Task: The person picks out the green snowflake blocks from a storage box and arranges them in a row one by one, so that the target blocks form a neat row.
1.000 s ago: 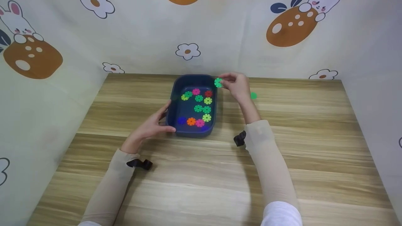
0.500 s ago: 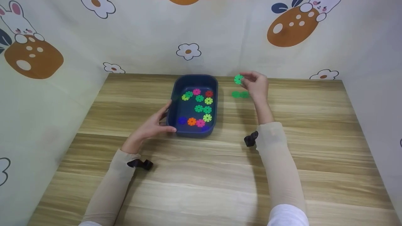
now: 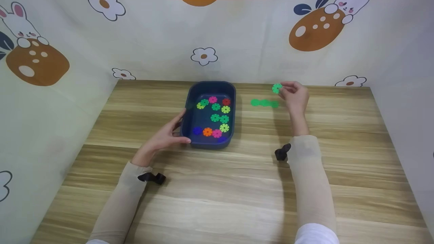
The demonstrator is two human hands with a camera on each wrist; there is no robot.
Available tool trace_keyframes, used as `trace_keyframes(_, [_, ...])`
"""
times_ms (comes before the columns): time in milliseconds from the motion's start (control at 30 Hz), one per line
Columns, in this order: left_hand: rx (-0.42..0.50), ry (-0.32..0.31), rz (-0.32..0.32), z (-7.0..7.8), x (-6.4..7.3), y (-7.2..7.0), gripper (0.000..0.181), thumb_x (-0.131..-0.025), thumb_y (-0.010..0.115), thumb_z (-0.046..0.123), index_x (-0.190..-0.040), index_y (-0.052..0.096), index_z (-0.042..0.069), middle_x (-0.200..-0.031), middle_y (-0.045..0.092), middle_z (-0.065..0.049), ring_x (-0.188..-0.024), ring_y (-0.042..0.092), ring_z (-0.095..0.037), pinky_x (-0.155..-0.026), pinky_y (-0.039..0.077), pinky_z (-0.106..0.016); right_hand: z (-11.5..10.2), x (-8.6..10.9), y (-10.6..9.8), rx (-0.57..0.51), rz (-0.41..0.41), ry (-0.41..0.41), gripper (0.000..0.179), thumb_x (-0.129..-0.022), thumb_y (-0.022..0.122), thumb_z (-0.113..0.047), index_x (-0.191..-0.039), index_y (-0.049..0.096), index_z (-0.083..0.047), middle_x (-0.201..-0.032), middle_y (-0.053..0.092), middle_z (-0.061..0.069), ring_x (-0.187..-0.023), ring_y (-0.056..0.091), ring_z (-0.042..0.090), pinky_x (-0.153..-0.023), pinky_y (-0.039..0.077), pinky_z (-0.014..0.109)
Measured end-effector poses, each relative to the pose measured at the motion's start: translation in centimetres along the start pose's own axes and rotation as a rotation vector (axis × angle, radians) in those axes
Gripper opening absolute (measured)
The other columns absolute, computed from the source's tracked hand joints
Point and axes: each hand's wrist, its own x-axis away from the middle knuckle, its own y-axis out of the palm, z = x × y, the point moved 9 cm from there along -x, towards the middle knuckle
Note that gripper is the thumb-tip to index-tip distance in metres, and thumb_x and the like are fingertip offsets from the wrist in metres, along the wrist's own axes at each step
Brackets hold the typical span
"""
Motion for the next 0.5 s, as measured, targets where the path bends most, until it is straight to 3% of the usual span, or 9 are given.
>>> trace_keyframes(233, [-0.008, 0.004, 0.008, 0.0, 0.0, 0.0, 0.112, -0.082, 0.082, 0.015, -0.162, 0.003, 0.018, -0.17, 0.001, -0.011, -0.153, 0.021, -0.033, -0.119, 0.036, -0.042, 1.3, -0.5, -1.7, 0.067, 0.037, 0.052, 0.018, -0.088, 0.069, 0.005, -0.106, 0.071, 0.001, -0.078, 0.071, -0.002, -0.07, 0.069, 0.001, -0.072, 0.059, 0.016])
trace_keyframes(500, [-0.014, 0.022, 0.012, 0.1, -0.1, -0.1, 0.113, -0.081, 0.083, 0.014, -0.162, 0.004, 0.015, -0.169, 0.002, -0.012, -0.153, 0.023, -0.033, -0.119, 0.036, -0.042, 3.0, -1.2, -2.8, 0.324, 0.036, 0.103, 0.027, -0.092, 0.069, -0.005, -0.118, 0.068, -0.003, -0.075, 0.066, -0.021, -0.074, 0.063, -0.008, -0.073, 0.056, 0.01])
